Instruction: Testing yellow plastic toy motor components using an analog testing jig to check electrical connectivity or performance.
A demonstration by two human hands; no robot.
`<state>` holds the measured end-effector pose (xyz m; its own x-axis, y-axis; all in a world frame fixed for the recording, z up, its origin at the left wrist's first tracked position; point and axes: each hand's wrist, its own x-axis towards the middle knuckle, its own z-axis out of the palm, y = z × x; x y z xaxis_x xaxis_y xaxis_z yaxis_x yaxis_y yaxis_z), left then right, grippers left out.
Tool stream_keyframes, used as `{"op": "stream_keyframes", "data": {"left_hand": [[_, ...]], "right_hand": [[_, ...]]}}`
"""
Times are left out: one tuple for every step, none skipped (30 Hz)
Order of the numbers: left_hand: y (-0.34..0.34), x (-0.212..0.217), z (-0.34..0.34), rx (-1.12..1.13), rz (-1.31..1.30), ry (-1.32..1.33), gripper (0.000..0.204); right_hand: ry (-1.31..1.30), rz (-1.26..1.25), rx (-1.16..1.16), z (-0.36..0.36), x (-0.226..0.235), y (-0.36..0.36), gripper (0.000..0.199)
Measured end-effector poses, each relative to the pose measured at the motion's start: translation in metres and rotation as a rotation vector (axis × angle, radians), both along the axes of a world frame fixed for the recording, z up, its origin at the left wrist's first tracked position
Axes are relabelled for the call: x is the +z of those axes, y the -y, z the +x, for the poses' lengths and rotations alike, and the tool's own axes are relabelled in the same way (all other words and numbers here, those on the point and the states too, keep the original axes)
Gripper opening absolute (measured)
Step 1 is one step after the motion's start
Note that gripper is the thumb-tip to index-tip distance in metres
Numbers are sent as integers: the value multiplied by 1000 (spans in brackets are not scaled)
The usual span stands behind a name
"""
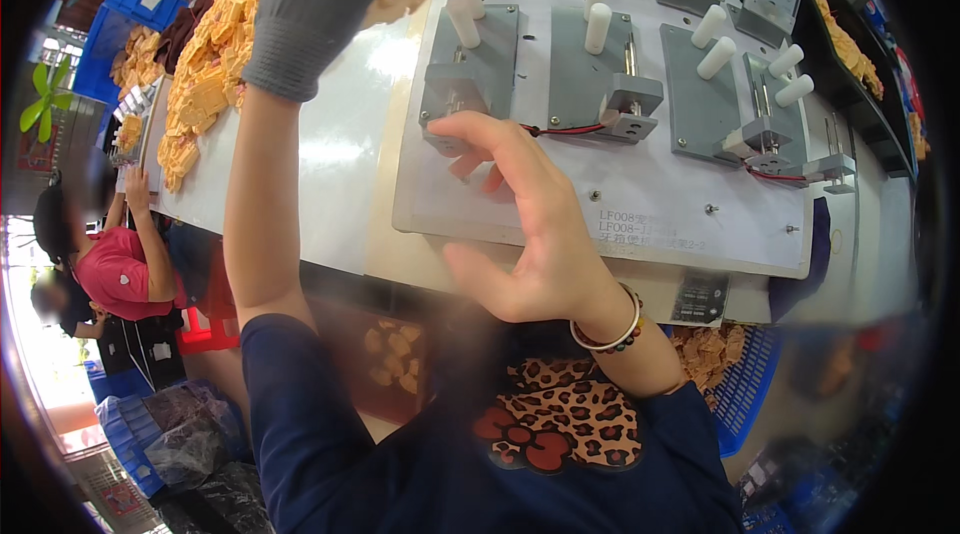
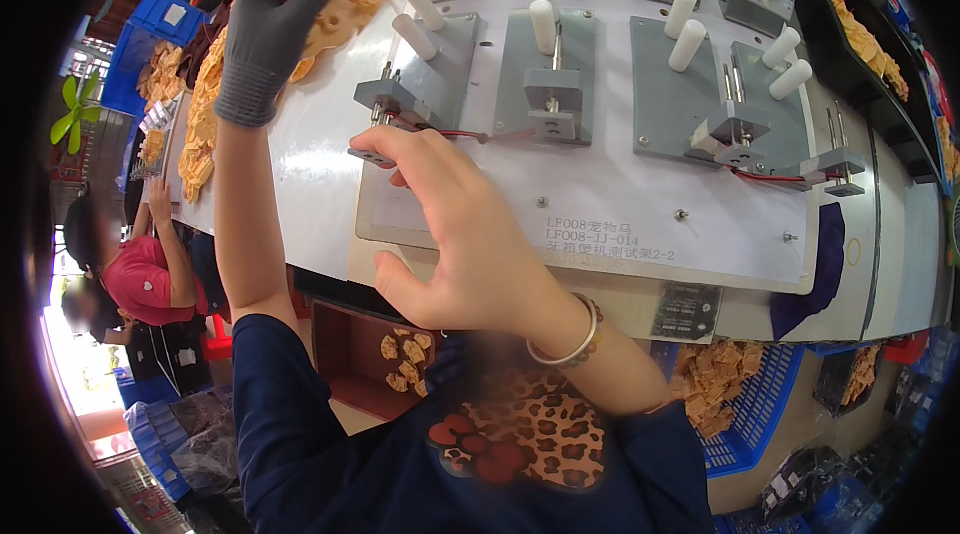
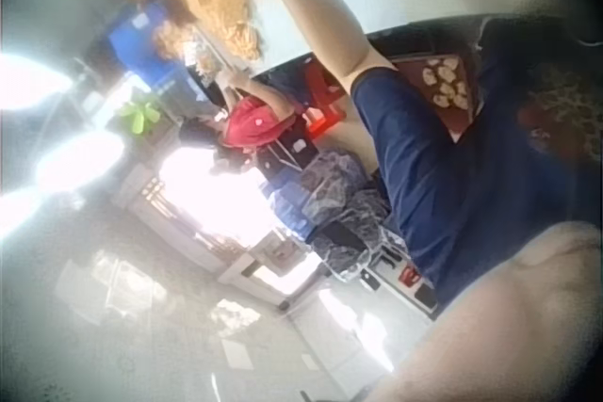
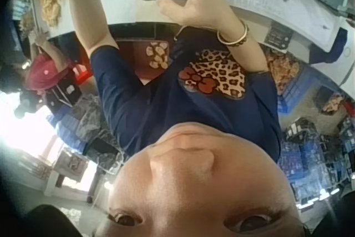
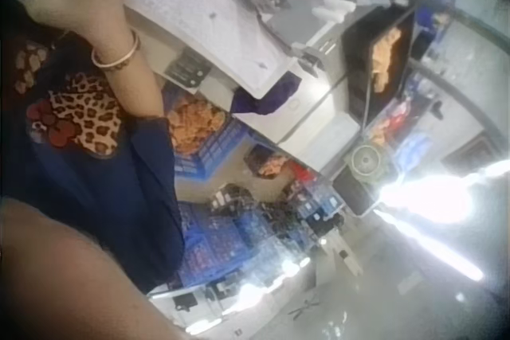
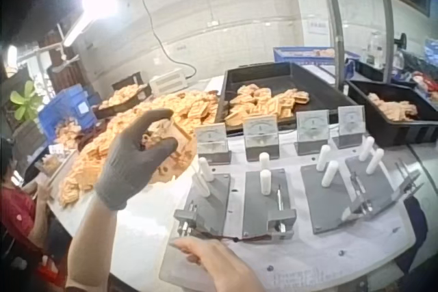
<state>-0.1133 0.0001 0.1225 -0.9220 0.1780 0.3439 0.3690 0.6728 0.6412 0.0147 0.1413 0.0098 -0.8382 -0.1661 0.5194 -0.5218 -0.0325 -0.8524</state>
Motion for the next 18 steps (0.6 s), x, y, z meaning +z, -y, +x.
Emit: {"op": "stream_keyframes", "data": {"left_hand": [[-15,10,7,178,-383,-38,44],[-20,8,7,159,-455,-94,48],[-27,11,9,155,-456,-94,48],[-35,17,11,134,-423,69,44],[-40,19,10,112,-390,231,41],[4,-5,-6,-335,-741,-279,56],[0,-8,-6,-342,-738,-277,56],[-7,-11,-3,-315,-699,-98,60],[-11,-11,2,-273,-661,80,63],[2,-21,-8,-578,-599,-26,68],[10,-30,-12,-567,-601,-26,68],[12,-34,-15,-537,-456,63,67],[15,-36,-16,-505,-310,150,67],[19,-35,-14,-487,-252,129,62],[27,-39,-14,-486,-251,127,62],[38,-46,-17,-345,-82,127,57],[52,-54,-22,-205,87,129,52],[83,-64,-29,3,-77,4,58]], "right_hand": [[-11,12,3,-1,0,-1,68],[-21,22,7,-1,0,-1,68],[-20,21,3,-1,-1,-1,68],[-19,25,-1,-2,-1,-2,68],[-16,28,-6,-2,-2,-2,67],[-29,22,15,2,2,1,67],[-34,23,14,0,0,1,67],[-39,24,14,-1,-2,0,66],[-39,21,20,0,-1,0,66],[-38,25,24,0,0,0,67],[-38,29,29,2,1,0,67],[-40,28,31,2,2,0,67],[-19,26,-7,3,4,0,68],[1,25,-45,4,6,-1,69],[-1,26,-44,9,7,-3,69],[88,3,-19,15,6,-6,71],[179,-21,4,20,4,-10,72],[76,41,-41,25,3,-16,71]]}}
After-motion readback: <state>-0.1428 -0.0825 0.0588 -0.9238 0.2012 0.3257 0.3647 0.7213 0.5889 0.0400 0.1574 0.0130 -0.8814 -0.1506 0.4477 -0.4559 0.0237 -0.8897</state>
